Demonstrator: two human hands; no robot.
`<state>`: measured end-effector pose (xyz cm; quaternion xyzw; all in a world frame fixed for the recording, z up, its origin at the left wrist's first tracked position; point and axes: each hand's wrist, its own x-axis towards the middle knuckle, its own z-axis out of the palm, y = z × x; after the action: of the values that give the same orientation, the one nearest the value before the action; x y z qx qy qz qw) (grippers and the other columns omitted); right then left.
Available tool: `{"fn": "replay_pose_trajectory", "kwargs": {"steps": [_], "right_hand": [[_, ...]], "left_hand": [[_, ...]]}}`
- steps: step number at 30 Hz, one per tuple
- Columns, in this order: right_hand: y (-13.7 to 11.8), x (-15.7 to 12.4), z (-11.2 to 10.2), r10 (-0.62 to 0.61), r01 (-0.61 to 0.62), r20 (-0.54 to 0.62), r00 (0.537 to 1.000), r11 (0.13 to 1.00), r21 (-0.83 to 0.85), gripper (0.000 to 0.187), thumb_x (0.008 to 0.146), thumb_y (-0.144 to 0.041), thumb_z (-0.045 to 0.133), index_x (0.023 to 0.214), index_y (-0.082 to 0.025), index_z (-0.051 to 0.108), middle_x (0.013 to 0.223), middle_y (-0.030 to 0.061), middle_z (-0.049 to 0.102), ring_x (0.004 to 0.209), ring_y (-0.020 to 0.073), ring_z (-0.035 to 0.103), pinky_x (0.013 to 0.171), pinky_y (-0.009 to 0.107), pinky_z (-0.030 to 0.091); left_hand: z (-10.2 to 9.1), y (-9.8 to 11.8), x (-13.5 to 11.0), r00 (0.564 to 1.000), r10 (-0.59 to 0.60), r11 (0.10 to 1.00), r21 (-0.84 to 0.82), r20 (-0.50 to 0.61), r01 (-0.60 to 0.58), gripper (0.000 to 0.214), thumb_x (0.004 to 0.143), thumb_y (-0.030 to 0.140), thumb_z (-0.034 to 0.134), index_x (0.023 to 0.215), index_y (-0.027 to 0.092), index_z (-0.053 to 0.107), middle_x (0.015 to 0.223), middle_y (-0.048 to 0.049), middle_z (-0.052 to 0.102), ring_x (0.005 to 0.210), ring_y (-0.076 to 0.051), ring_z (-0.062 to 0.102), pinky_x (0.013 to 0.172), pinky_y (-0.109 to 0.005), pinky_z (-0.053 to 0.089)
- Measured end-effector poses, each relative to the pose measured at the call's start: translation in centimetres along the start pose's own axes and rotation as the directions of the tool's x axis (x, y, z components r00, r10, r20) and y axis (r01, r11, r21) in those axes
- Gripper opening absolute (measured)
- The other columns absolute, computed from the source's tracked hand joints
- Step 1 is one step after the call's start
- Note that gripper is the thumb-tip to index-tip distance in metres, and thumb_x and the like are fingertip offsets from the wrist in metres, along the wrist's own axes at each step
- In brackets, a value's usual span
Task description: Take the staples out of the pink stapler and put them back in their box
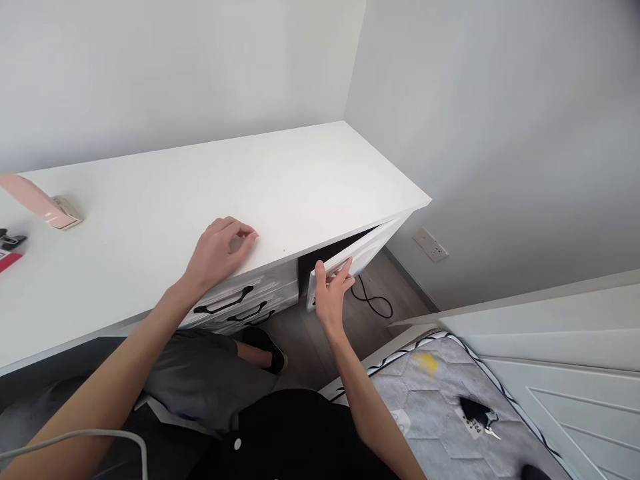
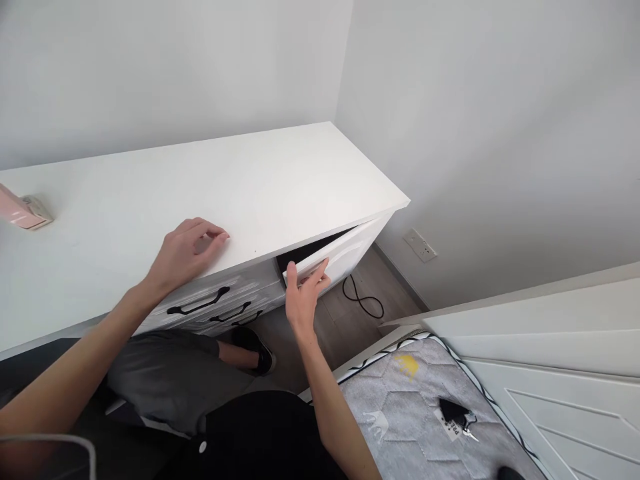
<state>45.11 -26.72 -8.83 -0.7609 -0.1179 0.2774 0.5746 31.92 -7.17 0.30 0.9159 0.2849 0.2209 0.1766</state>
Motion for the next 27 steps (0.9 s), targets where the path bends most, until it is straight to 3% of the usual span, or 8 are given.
{"fn": "replay_pose_trajectory", "kwargs": {"steps": [4, 8, 13, 17, 19, 22, 27], "right_hand": [[1.5, 0.1, -0.8, 0.006, -0.007, 0.027, 1.000, 0.998, 0.055, 0.112, 0.097, -0.079, 0.053, 0.177, -0.028, -0.006, 0.150, 0.0184, 0.034, 0.112, 0.0257, 0.062, 0.101, 0.041, 0.057], [4.1, 0.0, -1.5, -0.049, 0.042, 0.060, 0.997, 0.993, 0.109, 0.102, 0.099, -0.071, 0.060, 0.176, -0.034, 0.005, 0.139, 0.0122, 0.039, 0.106, 0.0222, 0.061, 0.102, 0.043, 0.058], [9.6, -0.2, -3.8, -0.068, 0.057, 0.075, 0.995, 0.988, 0.141, 0.076, 0.104, -0.059, 0.060, 0.167, -0.030, 0.029, 0.135, 0.0116, 0.046, 0.101, 0.0209, 0.065, 0.092, 0.042, 0.061], [15.0, 0.6, -7.2, 0.011, -0.012, 0.180, 0.984, 1.000, 0.004, 0.049, 0.107, -0.051, 0.054, 0.147, -0.023, 0.052, 0.126, 0.0122, 0.059, 0.097, 0.0226, 0.069, 0.079, 0.037, 0.061], [17.4, 1.5, -9.0, 0.045, 0.007, 0.303, 0.952, 0.986, -0.167, 0.034, 0.108, -0.041, 0.049, 0.133, -0.021, 0.062, 0.125, 0.0129, 0.065, 0.101, 0.0230, 0.071, 0.085, 0.037, 0.060], [20.0, 3.3, -11.1, 0.189, 0.054, 0.508, 0.841, 0.903, -0.426, 0.027, 0.107, -0.029, 0.049, 0.126, -0.021, 0.067, 0.121, 0.0107, 0.073, 0.101, 0.0219, 0.074, 0.090, 0.036, 0.058], [21.9, 9.1, -12.9, 0.375, 0.077, 0.566, 0.734, 0.782, -0.618, 0.025, 0.094, -0.029, 0.076, 0.117, -0.019, 0.075, 0.117, 0.0122, 0.078, 0.106, 0.0310, 0.076, 0.094, 0.046, 0.058]], "left_hand": [[2.2, 2.1, 1.5, 0.985, 0.153, 0.987, 0.028, 0.078, -0.155, 0.034, 0.106, 0.050, 0.049, 0.119, 0.024, 0.068, 0.132, -0.0104, 0.069, 0.127, -0.030, 0.060, 0.116, -0.051, 0.046], [5.2, 4.5, 4.1, 0.943, 0.269, 0.960, 0.019, 0.195, -0.278, 0.048, 0.108, 0.058, 0.048, 0.141, 0.025, 0.058, 0.159, -0.0116, 0.055, 0.152, -0.032, 0.045, 0.128, -0.056, 0.034], [9.2, 8.1, 8.6, 0.865, 0.339, 0.924, 0.042, 0.369, -0.380, 0.067, 0.110, 0.065, 0.036, 0.163, 0.024, 0.041, 0.177, -0.0108, 0.035, 0.167, -0.032, 0.025, 0.135, -0.056, 0.022], [12.6, 11.5, 12.5, 0.814, 0.368, 0.900, 0.050, 0.449, -0.434, 0.074, 0.110, 0.068, 0.027, 0.171, 0.025, 0.031, 0.183, -0.0081, 0.023, 0.170, -0.032, 0.015, 0.137, -0.055, 0.014], [14.4, 13.2, 14.4, 0.802, 0.380, 0.894, 0.039, 0.461, -0.446, 0.075, 0.110, 0.069, 0.028, 0.171, 0.027, 0.030, 0.183, -0.0064, 0.022, 0.170, -0.033, 0.013, 0.138, -0.055, 0.011], [17.0, 15.7, 17.2, 0.788, 0.412, 0.884, 0.006, 0.457, -0.467, 0.073, 0.110, 0.067, 0.030, 0.171, 0.029, 0.032, 0.182, -0.0039, 0.026, 0.170, -0.035, 0.014, 0.137, -0.056, 0.010], [20.3, 18.6, 20.6, 0.757, 0.469, 0.861, -0.043, 0.456, -0.507, 0.068, 0.110, 0.062, 0.034, 0.171, 0.031, 0.033, 0.181, -0.0013, 0.029, 0.169, -0.039, 0.016, 0.137, -0.061, 0.011]]}}
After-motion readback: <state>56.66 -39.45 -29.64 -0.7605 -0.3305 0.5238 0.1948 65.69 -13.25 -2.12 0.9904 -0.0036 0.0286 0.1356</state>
